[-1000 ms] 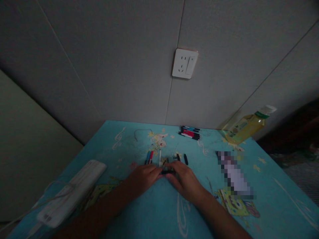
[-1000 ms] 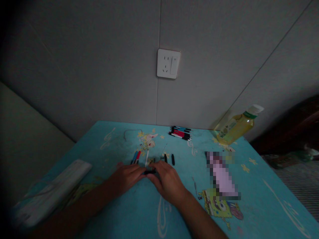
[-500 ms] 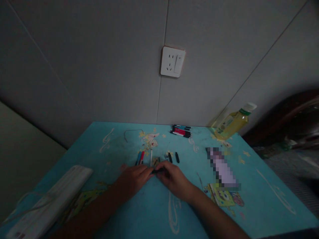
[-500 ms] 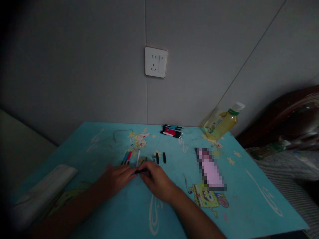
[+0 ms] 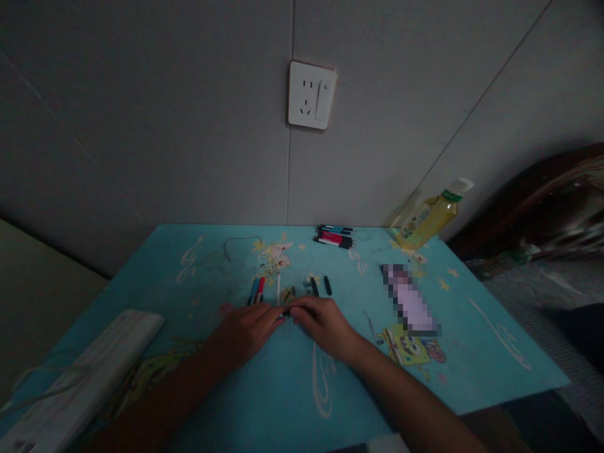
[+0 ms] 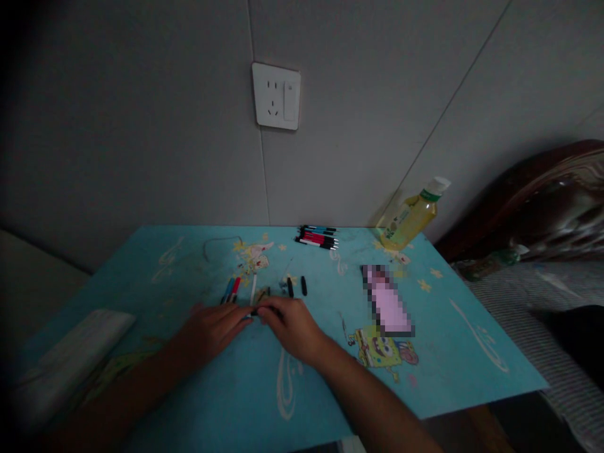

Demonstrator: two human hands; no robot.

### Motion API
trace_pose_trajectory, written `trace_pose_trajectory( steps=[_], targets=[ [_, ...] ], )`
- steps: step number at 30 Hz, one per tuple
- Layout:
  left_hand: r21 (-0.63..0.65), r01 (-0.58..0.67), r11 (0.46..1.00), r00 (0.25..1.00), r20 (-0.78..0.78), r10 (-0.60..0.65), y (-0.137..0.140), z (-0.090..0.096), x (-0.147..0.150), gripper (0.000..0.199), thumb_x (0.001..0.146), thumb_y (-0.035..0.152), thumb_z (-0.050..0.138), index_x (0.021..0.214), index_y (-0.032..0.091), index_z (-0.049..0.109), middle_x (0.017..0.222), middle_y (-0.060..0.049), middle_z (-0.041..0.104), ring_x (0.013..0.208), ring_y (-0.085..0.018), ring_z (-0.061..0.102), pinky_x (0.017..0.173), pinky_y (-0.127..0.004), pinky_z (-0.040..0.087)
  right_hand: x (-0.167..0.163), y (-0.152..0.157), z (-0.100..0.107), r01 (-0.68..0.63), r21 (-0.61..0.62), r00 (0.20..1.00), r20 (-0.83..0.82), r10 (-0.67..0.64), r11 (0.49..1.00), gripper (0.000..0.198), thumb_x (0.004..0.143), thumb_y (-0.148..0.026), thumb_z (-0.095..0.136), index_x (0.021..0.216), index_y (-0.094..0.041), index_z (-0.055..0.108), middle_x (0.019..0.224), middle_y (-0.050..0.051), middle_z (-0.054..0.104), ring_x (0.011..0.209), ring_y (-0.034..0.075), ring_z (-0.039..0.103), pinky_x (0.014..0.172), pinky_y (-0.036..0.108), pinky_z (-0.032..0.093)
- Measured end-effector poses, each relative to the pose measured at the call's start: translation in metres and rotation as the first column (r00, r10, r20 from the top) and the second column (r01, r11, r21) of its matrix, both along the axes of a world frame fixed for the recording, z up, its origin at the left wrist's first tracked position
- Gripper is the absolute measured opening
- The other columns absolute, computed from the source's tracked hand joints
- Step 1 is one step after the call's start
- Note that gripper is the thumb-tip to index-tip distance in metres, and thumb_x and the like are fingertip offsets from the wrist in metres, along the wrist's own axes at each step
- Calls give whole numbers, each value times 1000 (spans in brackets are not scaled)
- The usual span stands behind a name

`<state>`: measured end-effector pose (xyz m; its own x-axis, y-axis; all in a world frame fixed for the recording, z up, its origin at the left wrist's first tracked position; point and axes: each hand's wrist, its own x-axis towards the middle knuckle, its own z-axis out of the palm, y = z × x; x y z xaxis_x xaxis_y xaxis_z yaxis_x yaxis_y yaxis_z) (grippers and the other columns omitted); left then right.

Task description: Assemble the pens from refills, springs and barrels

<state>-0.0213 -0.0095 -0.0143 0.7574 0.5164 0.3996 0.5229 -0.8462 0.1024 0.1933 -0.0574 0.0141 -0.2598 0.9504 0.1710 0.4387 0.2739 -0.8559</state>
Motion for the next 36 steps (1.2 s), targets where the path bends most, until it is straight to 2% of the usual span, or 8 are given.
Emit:
trace_pose_trajectory(
  steps=[5,11,15,21,25,28,32,36],
  targets=[
    [-35,-27,999,998,48,29,4,1,-4,30,99,26,39,117,21,62,88,-5,68,76,-14,66,63,-20,50,7,3,6,155,93,988,-12,-154,984,20,94,-28,53,106,-22,68,92,3,70,78,15,63,70,25,48],
    [-99,-90,991,994,57,96,8,0,-5,25,99,25,40,114,19,60,94,-5,69,76,-13,67,67,-21,52,31,12,10,366,124,930,-58,-362,922,23,93,-34,53,102,-18,68,84,4,69,71,15,60,66,26,47],
    [-165,-115,980,990,68,128,9,-2,-5,22,99,24,40,114,19,56,102,-5,69,80,-15,68,70,-24,53,51,23,9,443,108,896,-25,-443,890,29,91,-39,54,104,-18,69,81,5,69,64,15,57,60,27,45],
    [-179,-152,972,981,89,170,6,-3,-5,20,99,27,40,111,21,55,100,-5,69,75,-16,68,67,-26,52,53,25,9,336,-34,921,-198,-336,941,26,88,-42,60,98,-18,64,80,4,67,69,16,60,62,26,47],
    [-163,-175,971,978,84,190,5,2,-3,21,99,27,38,106,20,56,90,-5,67,72,-15,65,65,-25,50,37,13,11,162,98,983,68,-169,982,17,90,-34,60,99,-23,69,87,4,67,73,16,59,66,27,46],
    [-142,-190,971,976,77,203,4,5,-1,23,100,28,37,102,19,58,85,-5,65,71,-15,63,65,-24,48,26,7,11,28,104,980,192,-47,994,19,94,-29,54,105,-24,68,92,4,67,80,17,61,71,27,47],
    [-127,-198,972,978,40,205,3,5,0,25,100,28,36,101,19,59,81,-5,62,73,-15,61,66,-24,47,23,7,11,59,136,963,252,-92,989,22,96,-28,48,106,-22,67,92,5,67,79,17,61,70,28,47],
    [-128,-202,971,979,5,204,4,5,-1,25,100,27,36,101,19,59,81,-5,61,73,-16,60,66,-24,47,38,14,10,187,222,923,293,-248,957,25,97,-32,47,109,-20,66,93,7,67,75,18,60,69,29,48]
  ],
)
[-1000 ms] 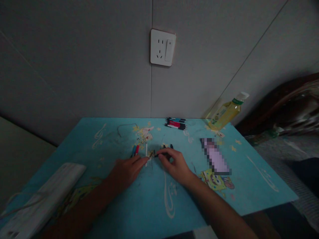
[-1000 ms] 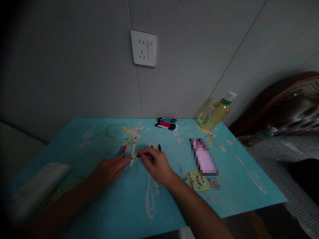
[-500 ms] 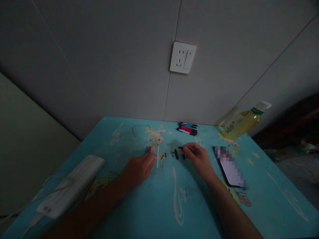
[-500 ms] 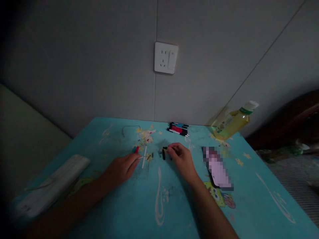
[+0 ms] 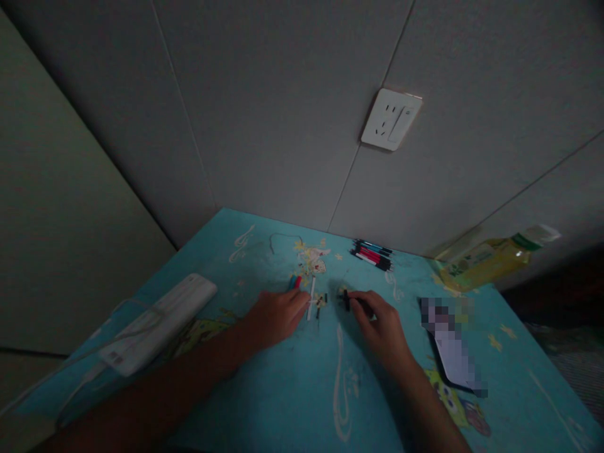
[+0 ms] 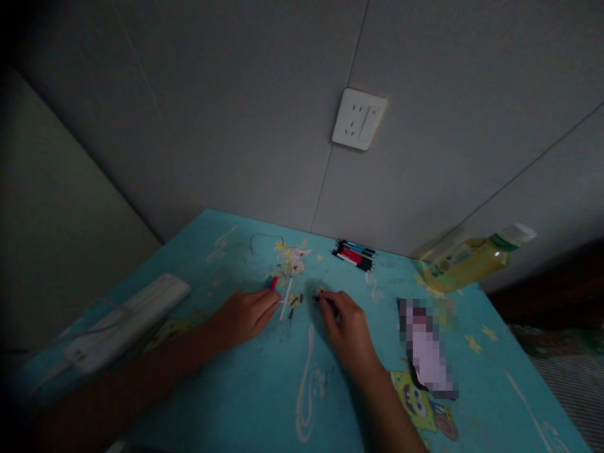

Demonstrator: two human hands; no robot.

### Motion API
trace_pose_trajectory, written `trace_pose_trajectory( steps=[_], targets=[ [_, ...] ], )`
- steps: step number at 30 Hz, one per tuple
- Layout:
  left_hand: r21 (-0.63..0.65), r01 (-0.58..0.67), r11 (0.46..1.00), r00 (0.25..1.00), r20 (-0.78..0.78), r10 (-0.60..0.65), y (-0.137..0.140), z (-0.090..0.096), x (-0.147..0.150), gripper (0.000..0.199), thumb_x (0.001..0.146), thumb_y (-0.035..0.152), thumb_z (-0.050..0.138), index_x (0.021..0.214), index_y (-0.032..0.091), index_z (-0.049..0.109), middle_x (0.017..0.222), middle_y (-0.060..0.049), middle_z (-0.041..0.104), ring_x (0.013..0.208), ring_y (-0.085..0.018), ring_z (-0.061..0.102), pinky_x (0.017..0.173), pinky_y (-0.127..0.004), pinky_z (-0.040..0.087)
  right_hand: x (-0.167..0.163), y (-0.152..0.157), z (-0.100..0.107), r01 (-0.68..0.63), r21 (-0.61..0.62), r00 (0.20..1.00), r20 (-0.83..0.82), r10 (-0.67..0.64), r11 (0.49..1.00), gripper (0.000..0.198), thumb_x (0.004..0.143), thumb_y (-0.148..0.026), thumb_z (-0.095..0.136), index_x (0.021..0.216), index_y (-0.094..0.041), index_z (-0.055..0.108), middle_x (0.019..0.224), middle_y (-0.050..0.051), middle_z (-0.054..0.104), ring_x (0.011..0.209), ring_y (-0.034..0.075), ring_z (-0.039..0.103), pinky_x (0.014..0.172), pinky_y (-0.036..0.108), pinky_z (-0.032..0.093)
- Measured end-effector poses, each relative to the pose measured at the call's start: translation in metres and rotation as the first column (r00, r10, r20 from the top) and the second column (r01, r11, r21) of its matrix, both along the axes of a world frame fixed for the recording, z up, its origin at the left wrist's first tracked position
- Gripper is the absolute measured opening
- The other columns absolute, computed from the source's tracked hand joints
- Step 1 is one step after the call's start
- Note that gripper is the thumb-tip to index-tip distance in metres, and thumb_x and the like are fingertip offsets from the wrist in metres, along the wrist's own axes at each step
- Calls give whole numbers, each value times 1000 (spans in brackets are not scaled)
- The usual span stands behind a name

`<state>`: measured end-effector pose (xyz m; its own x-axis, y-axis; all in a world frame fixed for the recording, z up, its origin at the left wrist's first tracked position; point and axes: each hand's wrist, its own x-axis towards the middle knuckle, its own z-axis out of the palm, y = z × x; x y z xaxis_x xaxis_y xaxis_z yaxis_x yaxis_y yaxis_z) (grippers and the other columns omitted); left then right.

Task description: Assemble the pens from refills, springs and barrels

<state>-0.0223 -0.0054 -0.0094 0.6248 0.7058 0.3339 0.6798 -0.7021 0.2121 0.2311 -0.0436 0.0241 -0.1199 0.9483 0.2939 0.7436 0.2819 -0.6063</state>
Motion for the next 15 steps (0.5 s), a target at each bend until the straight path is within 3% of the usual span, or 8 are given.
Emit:
trace_pose_trajectory(
  steps=[5,9,15],
  targets=[
    [25,29,999,999,-22,-29,0,0,-1,26,99,26,35,100,18,60,85,-6,60,74,-16,59,65,-25,46,22,9,-13,137,59,964,223,-147,989,32,97,-29,46,122,-21,63,100,10,67,83,21,62,78,33,49],
    [29,99,995,991,-91,-96,-5,-1,3,24,99,28,38,97,20,60,87,-4,60,69,-15,58,63,-27,46,23,12,-23,84,31,933,349,-90,996,34,96,-27,46,124,-20,63,100,11,66,90,23,62,83,34,49],
    [91,270,959,954,-158,-253,-9,-5,8,13,95,22,49,90,19,61,85,-2,59,63,-14,58,54,-26,42,17,11,-27,51,3,920,390,-48,999,32,94,-23,49,121,-24,65,95,9,64,88,21,61,82,31,50]
  ],
)
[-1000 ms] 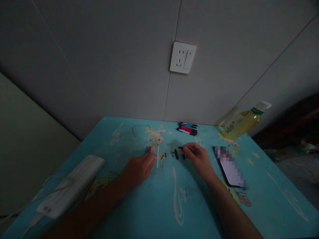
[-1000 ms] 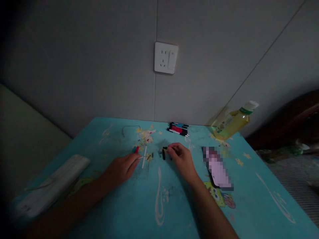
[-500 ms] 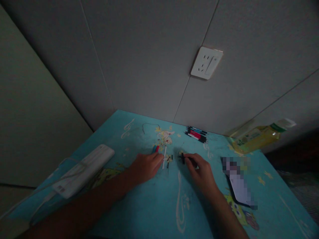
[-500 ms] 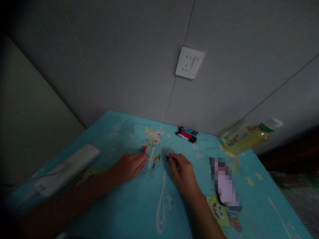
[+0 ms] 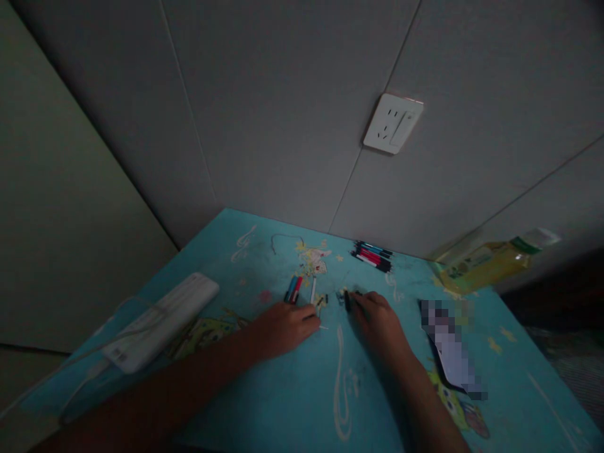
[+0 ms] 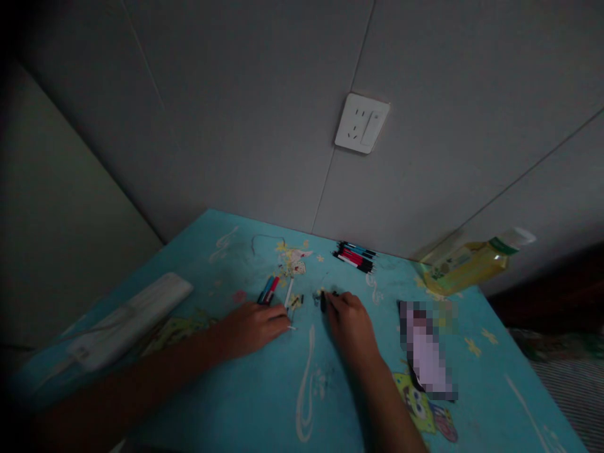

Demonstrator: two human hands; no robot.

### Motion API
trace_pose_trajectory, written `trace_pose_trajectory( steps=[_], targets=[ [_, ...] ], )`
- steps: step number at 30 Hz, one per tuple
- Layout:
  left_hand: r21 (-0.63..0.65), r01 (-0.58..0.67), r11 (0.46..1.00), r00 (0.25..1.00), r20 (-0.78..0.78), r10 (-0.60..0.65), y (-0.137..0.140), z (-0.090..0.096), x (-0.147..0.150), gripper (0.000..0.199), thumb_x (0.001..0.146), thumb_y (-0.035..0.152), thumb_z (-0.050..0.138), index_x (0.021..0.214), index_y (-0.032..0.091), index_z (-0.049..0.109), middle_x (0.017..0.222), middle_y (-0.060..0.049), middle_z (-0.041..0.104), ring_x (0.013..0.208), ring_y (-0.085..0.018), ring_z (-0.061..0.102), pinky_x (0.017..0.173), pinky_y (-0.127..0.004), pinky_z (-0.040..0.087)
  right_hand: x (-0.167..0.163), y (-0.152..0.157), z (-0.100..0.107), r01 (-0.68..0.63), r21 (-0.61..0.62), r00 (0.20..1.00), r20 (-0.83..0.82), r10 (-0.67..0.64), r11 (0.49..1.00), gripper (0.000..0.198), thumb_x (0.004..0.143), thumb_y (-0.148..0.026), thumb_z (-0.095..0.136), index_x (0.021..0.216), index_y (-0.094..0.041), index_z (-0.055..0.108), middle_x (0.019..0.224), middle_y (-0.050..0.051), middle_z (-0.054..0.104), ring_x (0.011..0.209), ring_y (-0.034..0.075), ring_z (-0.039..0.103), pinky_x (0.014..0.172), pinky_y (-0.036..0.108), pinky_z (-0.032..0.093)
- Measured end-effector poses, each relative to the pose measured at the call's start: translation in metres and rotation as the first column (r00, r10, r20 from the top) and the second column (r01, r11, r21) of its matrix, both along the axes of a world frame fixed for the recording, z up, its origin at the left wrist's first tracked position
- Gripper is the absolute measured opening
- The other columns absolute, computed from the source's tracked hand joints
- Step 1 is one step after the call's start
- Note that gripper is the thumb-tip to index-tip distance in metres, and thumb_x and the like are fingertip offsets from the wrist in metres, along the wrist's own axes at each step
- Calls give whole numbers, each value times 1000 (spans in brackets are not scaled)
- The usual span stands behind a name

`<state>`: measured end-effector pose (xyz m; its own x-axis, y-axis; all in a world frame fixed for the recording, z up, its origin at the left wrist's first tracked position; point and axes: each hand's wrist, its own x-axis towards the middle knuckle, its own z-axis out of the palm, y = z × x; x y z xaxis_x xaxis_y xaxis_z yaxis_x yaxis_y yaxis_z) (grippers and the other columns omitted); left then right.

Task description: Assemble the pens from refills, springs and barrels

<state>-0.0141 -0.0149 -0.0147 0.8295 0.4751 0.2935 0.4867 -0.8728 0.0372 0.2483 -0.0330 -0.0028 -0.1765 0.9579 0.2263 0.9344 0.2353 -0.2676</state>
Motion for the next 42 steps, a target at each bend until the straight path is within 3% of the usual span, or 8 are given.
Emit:
trace_pose_trajectory(
  steps=[5,11,19,23,27,34,42],
  targets=[
    [52,33,998,999,-21,-32,0,2,-1,11,93,21,51,93,20,62,86,-2,60,64,-14,60,53,-28,43,0,0,0,-19,7,1000,-8,19,1000,34,90,-21,54,122,-24,65,94,8,62,84,21,60,80,32,50],
    [70,19,997,999,-28,-17,0,-3,-1,12,92,19,53,99,20,63,89,-2,61,65,-14,60,53,-28,43,-11,-3,9,-66,113,995,-66,74,991,32,91,-17,51,119,-22,66,93,8,60,84,20,57,79,33,47],
    [95,26,995,998,-52,-21,-2,0,-1,11,92,20,52,98,20,62,90,-3,60,68,-16,60,57,-30,45,-53,-5,2,-208,95,976,90,199,974,42,88,-13,59,126,-31,62,99,8,56,90,22,52,79,34,41],
    [108,5,994,998,-56,1,-1,2,-3,8,91,19,54,87,19,61,84,-3,59,63,-15,58,52,-29,41,-55,-2,3,-208,83,973,123,197,975,36,87,-13,61,118,-31,67,100,8,56,90,22,51,80,34,39],
    [105,60,993,997,-53,-55,1,4,-6,10,91,20,53,84,20,60,82,-2,60,59,-14,56,50,-29,39,-50,-4,5,-199,77,978,78,193,977,26,89,-15,58,110,-26,69,100,8,55,93,23,50,83,35,39],
    [156,195,968,980,16,-200,1,7,-9,16,92,19,49,80,21,60,75,1,57,58,-12,54,51,-29,38,-58,-6,6,-314,39,949,48,313,948,26,91,-30,60,116,-27,67,99,7,56,95,23,52,82,35,39],
    [169,244,955,967,36,-253,2,3,-9,18,92,19,49,76,20,59,71,1,57,56,-12,53,50,-28,37,-64,-2,7,-248,53,967,80,244,967,15,92,-29,59,102,-24,70,95,6,58,92,22,53,82,35,37]
  ],
)
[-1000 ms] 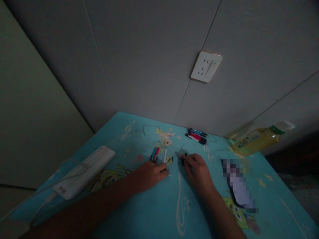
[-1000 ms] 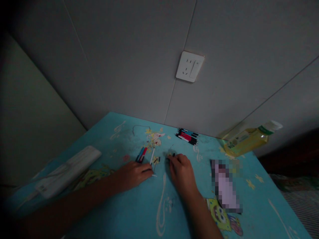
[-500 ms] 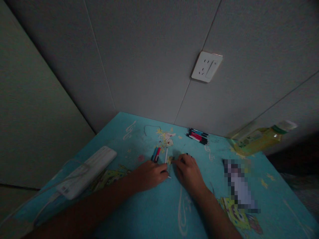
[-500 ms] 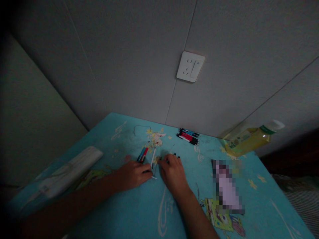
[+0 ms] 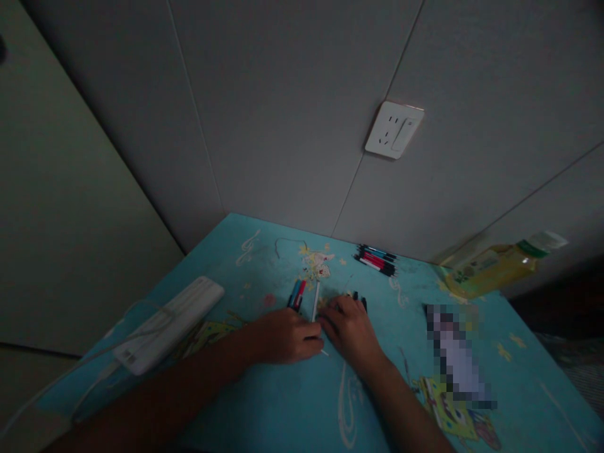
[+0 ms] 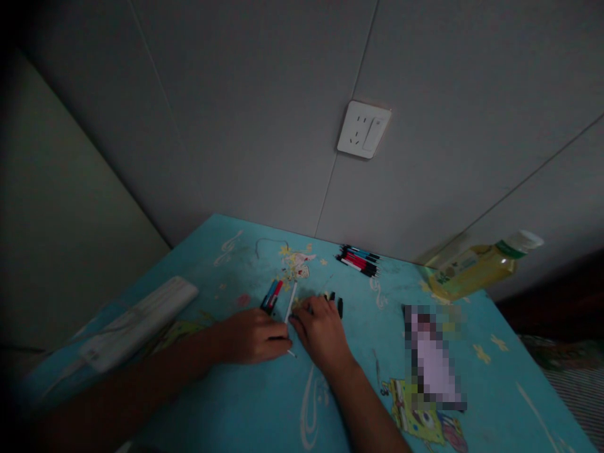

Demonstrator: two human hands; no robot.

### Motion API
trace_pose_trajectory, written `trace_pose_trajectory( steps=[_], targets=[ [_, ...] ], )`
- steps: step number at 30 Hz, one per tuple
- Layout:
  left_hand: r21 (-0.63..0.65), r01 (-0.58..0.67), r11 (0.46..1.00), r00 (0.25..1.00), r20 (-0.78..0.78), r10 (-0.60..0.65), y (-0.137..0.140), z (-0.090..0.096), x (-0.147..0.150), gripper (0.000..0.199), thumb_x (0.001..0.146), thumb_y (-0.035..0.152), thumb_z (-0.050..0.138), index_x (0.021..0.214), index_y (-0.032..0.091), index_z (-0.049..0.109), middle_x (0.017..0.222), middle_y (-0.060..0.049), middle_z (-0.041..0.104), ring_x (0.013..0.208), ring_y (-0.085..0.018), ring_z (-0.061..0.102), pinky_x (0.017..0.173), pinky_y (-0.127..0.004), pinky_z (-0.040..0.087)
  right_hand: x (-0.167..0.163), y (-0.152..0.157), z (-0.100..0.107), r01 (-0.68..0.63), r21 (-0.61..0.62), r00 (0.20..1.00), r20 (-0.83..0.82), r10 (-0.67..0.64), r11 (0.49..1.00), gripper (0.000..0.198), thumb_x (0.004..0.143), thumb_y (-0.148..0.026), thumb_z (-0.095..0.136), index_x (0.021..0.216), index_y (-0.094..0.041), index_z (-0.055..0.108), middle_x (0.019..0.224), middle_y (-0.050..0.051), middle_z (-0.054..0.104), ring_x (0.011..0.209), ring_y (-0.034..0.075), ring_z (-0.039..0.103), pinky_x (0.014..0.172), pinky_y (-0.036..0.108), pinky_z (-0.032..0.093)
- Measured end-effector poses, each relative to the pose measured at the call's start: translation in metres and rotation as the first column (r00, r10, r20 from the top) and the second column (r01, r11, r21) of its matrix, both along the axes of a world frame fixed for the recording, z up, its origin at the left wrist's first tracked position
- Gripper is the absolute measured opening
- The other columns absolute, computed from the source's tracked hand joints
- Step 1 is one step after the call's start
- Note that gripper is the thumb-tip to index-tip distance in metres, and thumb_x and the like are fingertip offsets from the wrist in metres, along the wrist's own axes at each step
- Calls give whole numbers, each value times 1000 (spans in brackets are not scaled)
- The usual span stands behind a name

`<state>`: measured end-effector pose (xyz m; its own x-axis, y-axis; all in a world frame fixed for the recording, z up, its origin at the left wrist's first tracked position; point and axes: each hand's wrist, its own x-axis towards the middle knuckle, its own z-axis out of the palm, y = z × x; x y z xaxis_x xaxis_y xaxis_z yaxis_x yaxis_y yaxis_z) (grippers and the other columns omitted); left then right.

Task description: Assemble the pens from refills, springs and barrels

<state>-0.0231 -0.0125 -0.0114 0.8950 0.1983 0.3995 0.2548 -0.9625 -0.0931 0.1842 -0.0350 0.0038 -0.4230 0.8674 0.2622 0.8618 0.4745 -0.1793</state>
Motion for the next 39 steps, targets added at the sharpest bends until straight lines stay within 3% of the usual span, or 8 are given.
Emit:
trace_pose_trajectory(
  steps=[5,15,27,39],
  targets=[
    [-26,17,1000,1000,15,-17,1,0,0,16,92,20,51,79,21,61,74,1,59,57,-11,54,50,-27,38,0,2,-2,85,66,996,22,-87,994,13,93,-26,57,90,-22,69,92,6,59,90,22,53,81,36,36],
    [-25,-80,997,997,-4,79,3,1,0,17,93,22,50,81,21,61,77,1,60,56,-11,53,49,-28,37,2,1,-5,123,101,992,24,-126,987,14,94,-30,57,91,-22,68,92,8,59,90,23,52,82,38,35],
    [-43,-63,997,998,-13,63,3,-2,0,19,93,21,49,79,20,62,76,0,59,56,-12,53,48,-28,37,-5,2,-7,230,124,970,52,-238,965,14,90,-30,58,80,-20,61,90,9,57,90,25,50,81,40,36],
    [-48,-123,991,992,-46,120,3,6,-2,16,93,24,49,81,21,60,77,0,59,56,-12,54,47,-28,33,26,-9,8,218,61,976,-14,-218,974,10,88,-27,62,97,-23,63,99,7,58,95,25,51,81,37,36]
  ],
)
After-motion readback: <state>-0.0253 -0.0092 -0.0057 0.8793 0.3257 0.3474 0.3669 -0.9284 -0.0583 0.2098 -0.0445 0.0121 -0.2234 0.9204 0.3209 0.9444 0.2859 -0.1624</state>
